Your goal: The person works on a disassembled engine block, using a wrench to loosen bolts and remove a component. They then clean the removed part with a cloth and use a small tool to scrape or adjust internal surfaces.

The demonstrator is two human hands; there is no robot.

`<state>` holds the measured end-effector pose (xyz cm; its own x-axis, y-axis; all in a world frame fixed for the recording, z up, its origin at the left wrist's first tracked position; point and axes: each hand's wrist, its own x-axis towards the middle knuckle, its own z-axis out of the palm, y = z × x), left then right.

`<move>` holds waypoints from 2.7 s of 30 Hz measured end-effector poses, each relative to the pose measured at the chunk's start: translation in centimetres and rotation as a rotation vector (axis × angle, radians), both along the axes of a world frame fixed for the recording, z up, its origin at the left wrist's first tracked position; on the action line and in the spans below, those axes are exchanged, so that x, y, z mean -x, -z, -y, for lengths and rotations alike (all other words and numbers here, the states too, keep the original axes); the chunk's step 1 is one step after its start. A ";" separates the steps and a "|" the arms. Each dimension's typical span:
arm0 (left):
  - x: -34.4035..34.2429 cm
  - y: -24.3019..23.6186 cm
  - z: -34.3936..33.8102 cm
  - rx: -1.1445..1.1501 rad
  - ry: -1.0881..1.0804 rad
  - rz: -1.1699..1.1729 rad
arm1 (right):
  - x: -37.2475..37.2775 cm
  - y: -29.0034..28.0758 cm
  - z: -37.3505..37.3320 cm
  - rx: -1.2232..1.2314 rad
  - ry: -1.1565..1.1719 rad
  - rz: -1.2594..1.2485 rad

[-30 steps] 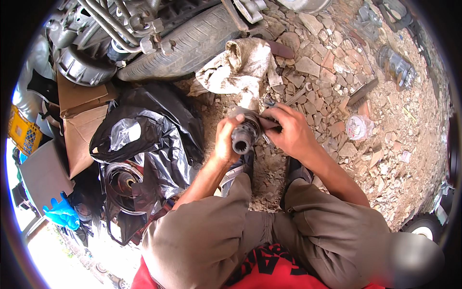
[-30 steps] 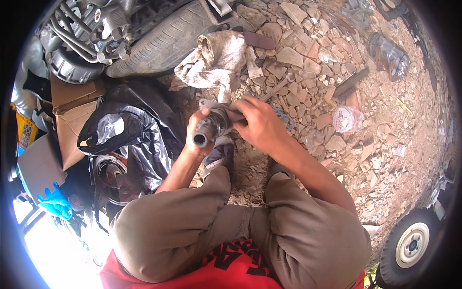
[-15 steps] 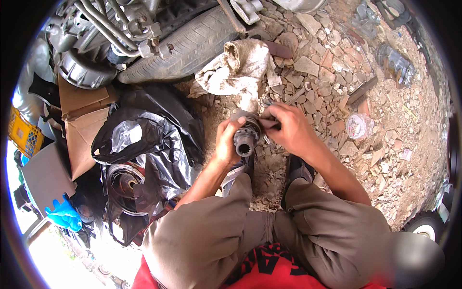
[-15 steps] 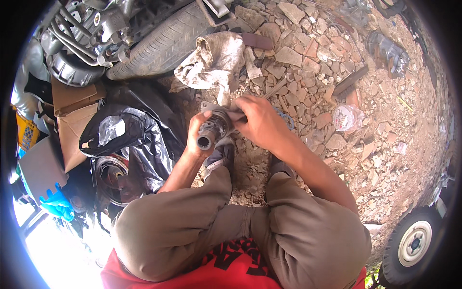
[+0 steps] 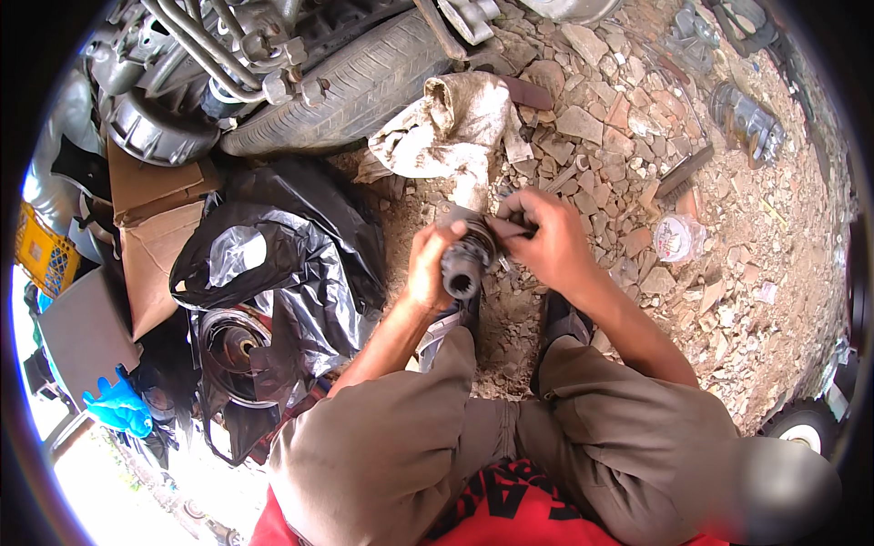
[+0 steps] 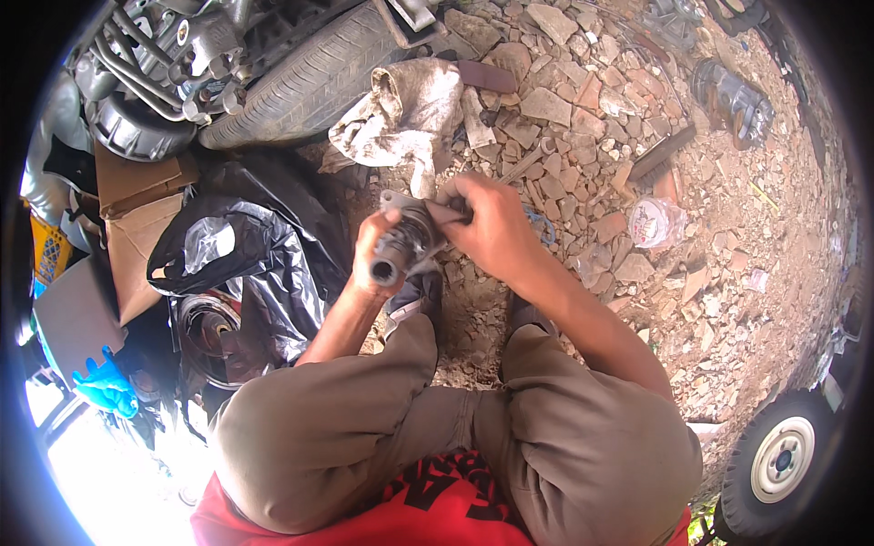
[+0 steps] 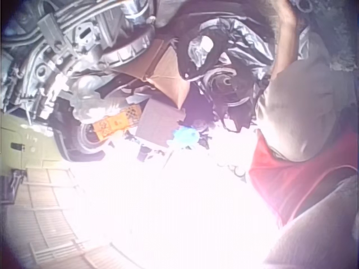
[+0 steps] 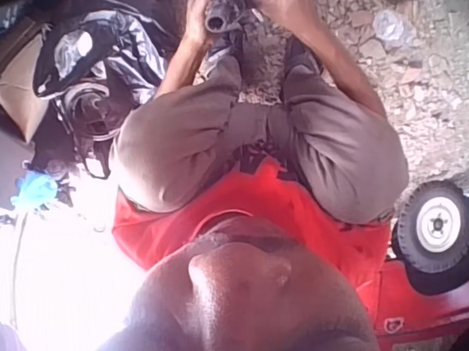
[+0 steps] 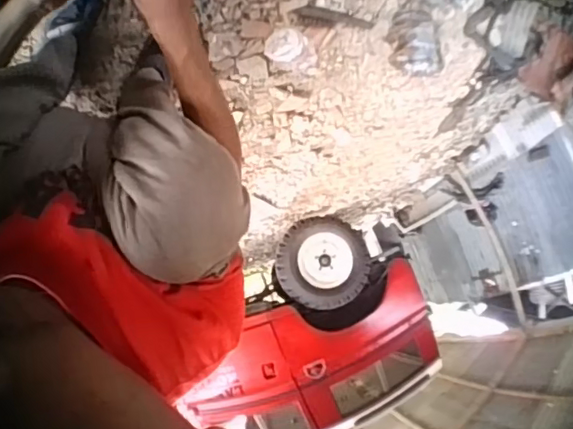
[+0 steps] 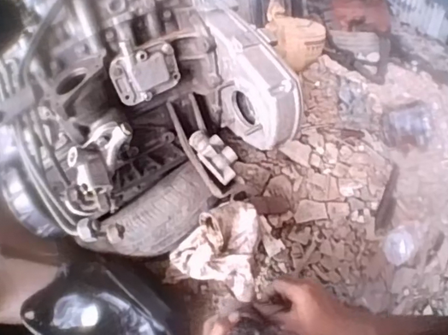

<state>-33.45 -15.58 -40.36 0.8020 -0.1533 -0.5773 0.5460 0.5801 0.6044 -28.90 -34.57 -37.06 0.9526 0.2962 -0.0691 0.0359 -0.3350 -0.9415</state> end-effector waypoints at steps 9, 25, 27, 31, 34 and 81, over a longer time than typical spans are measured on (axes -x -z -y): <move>0.0 0.8 0.1 0.020 -0.099 -0.031 | 0.0 0.7 0.2 0.005 -0.033 0.056; 0.4 1.6 0.3 0.043 -0.307 -0.052 | 1.0 1.4 -1.5 0.021 0.072 0.101; 0.3 0.9 0.8 0.084 -0.315 -0.036 | 1.6 1.3 -1.6 0.059 0.104 0.129; 0.0 1.0 1.8 0.040 -0.358 -0.001 | -0.3 1.3 -1.8 -0.059 0.143 0.092; 0.0 1.4 1.7 0.050 -0.375 0.017 | 0.8 1.9 -2.3 -0.077 0.175 0.074; 0.4 1.5 1.6 -0.005 -0.294 -0.120 | 0.2 3.9 -0.8 0.096 0.057 0.033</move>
